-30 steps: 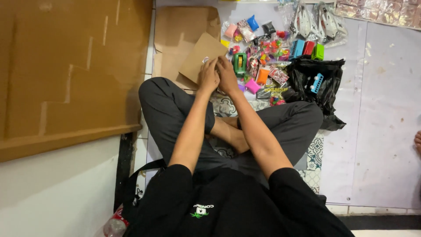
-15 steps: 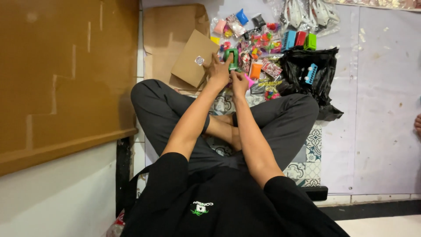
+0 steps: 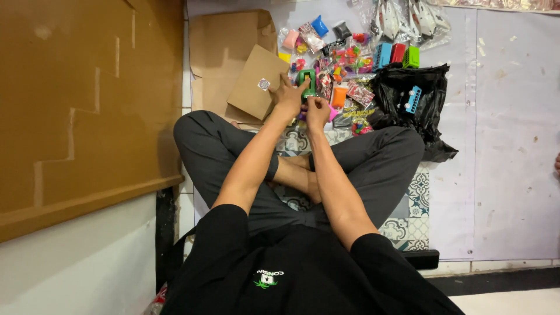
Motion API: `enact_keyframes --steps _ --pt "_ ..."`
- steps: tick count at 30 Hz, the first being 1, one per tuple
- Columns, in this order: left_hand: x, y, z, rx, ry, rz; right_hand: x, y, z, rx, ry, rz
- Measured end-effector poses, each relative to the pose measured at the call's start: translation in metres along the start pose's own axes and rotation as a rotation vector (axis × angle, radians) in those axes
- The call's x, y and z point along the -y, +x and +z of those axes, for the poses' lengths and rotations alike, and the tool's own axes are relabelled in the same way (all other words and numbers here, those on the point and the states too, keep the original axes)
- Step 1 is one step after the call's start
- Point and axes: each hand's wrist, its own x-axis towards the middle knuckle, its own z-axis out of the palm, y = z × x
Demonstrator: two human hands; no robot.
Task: Assembling a small cardboard box from a flat template by folding flaps and aligning edges.
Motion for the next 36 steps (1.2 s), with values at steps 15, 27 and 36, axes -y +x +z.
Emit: enact_keyframes --steps 15,27,36 --pt "0.001 0.002 0.001 0.087 0.046 0.016 0.012 -0.011 -0.014 0.148 0.058 -0.047" --pt "-0.002 -0.023 -0.014 0.051 0.043 0.056 -0.005 0.002 -0.018 0.155 -0.021 -0.086" --pt "0.010 0.010 0.019 0.002 0.057 0.077 -0.038 0.028 -0.011 -0.044 -0.536 -0.350"
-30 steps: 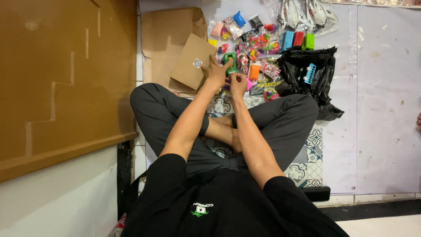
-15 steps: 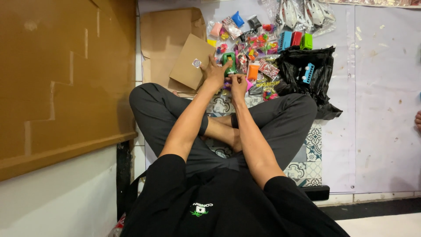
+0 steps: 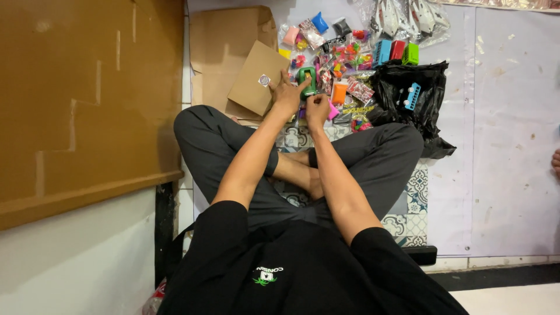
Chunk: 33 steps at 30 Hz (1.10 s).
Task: Assembling a small cardboard box from a flat template by folding flaps and aligning edges.
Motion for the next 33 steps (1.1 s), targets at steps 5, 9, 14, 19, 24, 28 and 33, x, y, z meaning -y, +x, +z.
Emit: enact_keyframes --steps 5,9,14,19,24,28,33 --pt "-0.001 -0.013 -0.004 -0.061 0.008 0.010 -0.030 0.013 0.015 0.001 -0.069 0.002" --pt "0.008 -0.026 -0.010 -0.178 0.093 0.060 0.006 -0.004 -0.009 -0.089 0.089 -0.148" --pt "0.055 -0.010 -0.004 -0.526 -0.135 0.036 0.067 -0.044 -0.033 0.024 0.294 -0.235" --pt "0.090 -0.013 0.006 -0.522 -0.163 -0.073 0.085 -0.060 0.002 0.299 0.540 -0.133" --pt "0.092 -0.028 -0.006 -0.238 -0.373 -0.355 0.079 -0.058 0.029 0.321 0.762 0.088" --pt "0.098 -0.032 -0.013 -0.237 -0.320 -0.398 0.071 -0.053 0.048 0.387 0.774 0.184" --pt "0.102 -0.033 -0.015 -0.299 -0.306 -0.357 0.032 -0.043 0.091 0.472 0.786 0.416"
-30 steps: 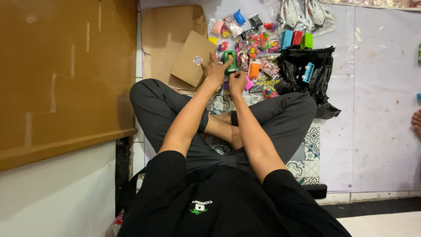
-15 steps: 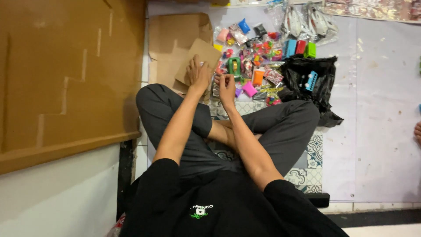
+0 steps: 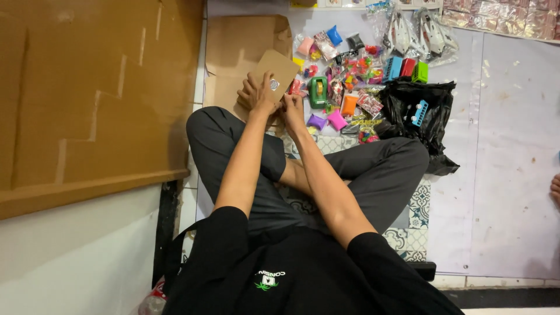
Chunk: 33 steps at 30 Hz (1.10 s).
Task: Assembling a small cardboard box from a flat template by folding flaps and aligning edges.
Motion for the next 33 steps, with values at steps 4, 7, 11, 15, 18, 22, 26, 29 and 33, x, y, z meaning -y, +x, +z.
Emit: enact_keyframes --steps 4,7,11,15,18,22,26,29,33 --pt "-0.005 -0.006 -0.020 0.063 -0.016 0.003 0.035 -0.036 0.016 0.045 0.012 0.028" --pt "-0.005 -0.013 -0.037 0.094 -0.018 0.019 0.049 -0.051 0.020 0.056 -0.027 0.002" --pt "-0.005 -0.018 -0.068 0.146 -0.261 0.084 0.097 -0.091 0.035 0.055 0.045 -0.076" --pt "-0.010 -0.038 -0.115 0.203 -0.627 0.321 0.128 -0.110 0.038 0.066 0.097 -0.149" --pt "-0.007 -0.045 -0.116 0.088 -0.630 0.442 0.147 -0.125 0.042 0.132 0.128 -0.206" --pt "-0.030 -0.078 -0.136 -0.010 -0.563 0.651 0.193 -0.165 0.050 0.136 0.060 -0.288" --pt "-0.049 -0.101 -0.146 -0.166 -0.474 0.700 0.221 -0.190 0.046 0.135 -0.013 -0.377" --pt "-0.061 -0.109 -0.146 -0.247 -0.478 0.737 0.237 -0.200 0.038 0.113 -0.037 -0.448" --pt "-0.079 -0.127 -0.149 -0.233 -0.537 0.791 0.251 -0.207 0.023 0.087 -0.121 -0.550"
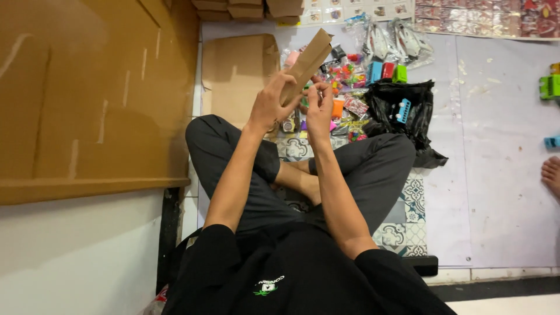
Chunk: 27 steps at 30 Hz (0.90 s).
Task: Assembling a small cardboard box from a flat template by folding flaps and aligning edges.
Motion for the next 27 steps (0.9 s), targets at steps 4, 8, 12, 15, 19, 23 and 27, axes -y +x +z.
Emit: enact_keyframes --steps 4,8,12,15,19,23,27 --pt "-0.002 0.002 0.016 -0.020 0.012 0.062 0.011 -0.004 -0.014 -0.016 -0.024 -0.060" --pt "-0.011 0.003 0.031 -0.114 0.099 0.100 -0.026 0.014 -0.046 -0.032 -0.170 -0.194" --pt "-0.022 0.000 0.041 -0.230 0.148 0.180 0.014 0.007 -0.047 -0.070 -0.281 -0.310" --pt "-0.024 0.002 0.044 -0.293 0.173 0.237 0.013 0.016 -0.048 -0.111 -0.328 -0.327" --pt "-0.035 0.004 0.038 -0.317 0.135 0.292 0.022 0.018 -0.046 -0.134 -0.301 -0.330" --pt "-0.035 0.004 0.036 -0.351 0.125 0.314 0.023 0.020 -0.041 -0.109 -0.274 -0.352" --pt "-0.034 0.004 0.035 -0.387 0.130 0.335 0.009 0.028 -0.041 -0.107 -0.208 -0.383"
